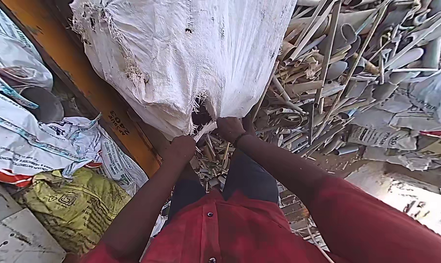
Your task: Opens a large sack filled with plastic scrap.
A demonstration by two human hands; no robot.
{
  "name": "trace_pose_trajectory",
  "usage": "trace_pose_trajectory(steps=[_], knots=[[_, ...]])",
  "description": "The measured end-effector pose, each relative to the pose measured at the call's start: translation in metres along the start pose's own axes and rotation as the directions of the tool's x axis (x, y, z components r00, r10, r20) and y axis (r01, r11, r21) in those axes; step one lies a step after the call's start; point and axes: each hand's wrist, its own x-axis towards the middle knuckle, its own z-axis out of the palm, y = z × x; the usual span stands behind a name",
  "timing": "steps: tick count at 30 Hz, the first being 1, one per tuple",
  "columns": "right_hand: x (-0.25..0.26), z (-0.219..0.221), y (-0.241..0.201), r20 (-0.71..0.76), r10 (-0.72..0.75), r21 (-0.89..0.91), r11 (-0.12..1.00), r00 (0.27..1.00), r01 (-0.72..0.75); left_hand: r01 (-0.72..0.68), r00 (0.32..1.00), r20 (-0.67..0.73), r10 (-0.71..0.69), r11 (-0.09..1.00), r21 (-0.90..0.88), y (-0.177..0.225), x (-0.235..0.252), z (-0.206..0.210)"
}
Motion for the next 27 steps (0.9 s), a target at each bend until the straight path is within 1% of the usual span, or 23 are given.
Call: trace_pose_trajectory(steps=[2,3,4,6,7,9,11,14,17,20,24,26,27], knots=[[0.016,-0.011,-0.018,0.006,0.001,-0.003,1.000,1.000,-0.001,0.030,0.999,0.027,-0.029,0.999,-0.014,-0.002,-0.004,0.000],[0.022,-0.017,-0.016,0.008,-0.004,-0.017,1.000,1.000,0.005,0.039,0.999,0.023,-0.039,0.999,-0.015,-0.004,-0.004,-0.003],[0.023,-0.016,-0.004,0.006,-0.030,-0.039,0.999,1.000,0.030,0.037,0.999,0.005,-0.036,0.999,-0.025,-0.006,-0.004,-0.004],[0.004,0.002,0.029,-0.017,-0.089,-0.067,0.994,0.996,0.088,0.016,0.999,-0.028,-0.017,0.999,-0.037,-0.010,-0.008,0.003],[-0.007,0.005,0.047,-0.054,-0.093,-0.068,0.994,0.994,0.090,0.013,0.999,-0.034,-0.014,0.999,-0.044,-0.010,-0.009,-0.001],[-0.030,0.007,0.070,-0.092,-0.053,-0.058,0.997,0.994,0.048,0.024,1.000,-0.017,-0.026,0.997,-0.071,-0.008,-0.013,-0.002],[-0.046,0.004,0.078,-0.096,-0.034,-0.031,0.999,0.995,0.031,0.038,0.999,-0.010,-0.039,0.995,-0.092,-0.009,-0.019,0.000],[-0.041,-0.009,0.058,-0.116,-0.116,-0.009,0.993,0.986,0.116,0.045,0.999,-0.019,-0.048,0.992,-0.120,-0.012,-0.019,0.001],[-0.023,-0.005,0.031,-0.142,-0.165,-0.026,0.986,0.976,0.163,0.039,0.999,-0.014,-0.041,0.992,-0.118,-0.010,-0.018,0.003],[0.002,-0.003,0.014,-0.108,-0.100,-0.031,0.995,0.989,0.097,0.040,0.999,0.010,-0.039,0.995,-0.086,-0.008,-0.018,0.001],[0.022,-0.008,-0.003,-0.021,-0.045,-0.038,0.998,0.999,0.044,0.030,0.999,-0.009,-0.031,0.996,-0.082,-0.007,-0.012,0.003],[0.024,-0.005,0.000,0.012,-0.026,-0.021,0.999,1.000,0.026,0.029,1.000,-0.001,-0.029,0.996,-0.082,-0.006,-0.014,-0.001],[0.022,-0.004,0.010,0.003,-0.026,-0.021,0.999,1.000,0.026,0.035,0.999,0.005,-0.035,0.996,-0.082,-0.007,-0.015,-0.006]])
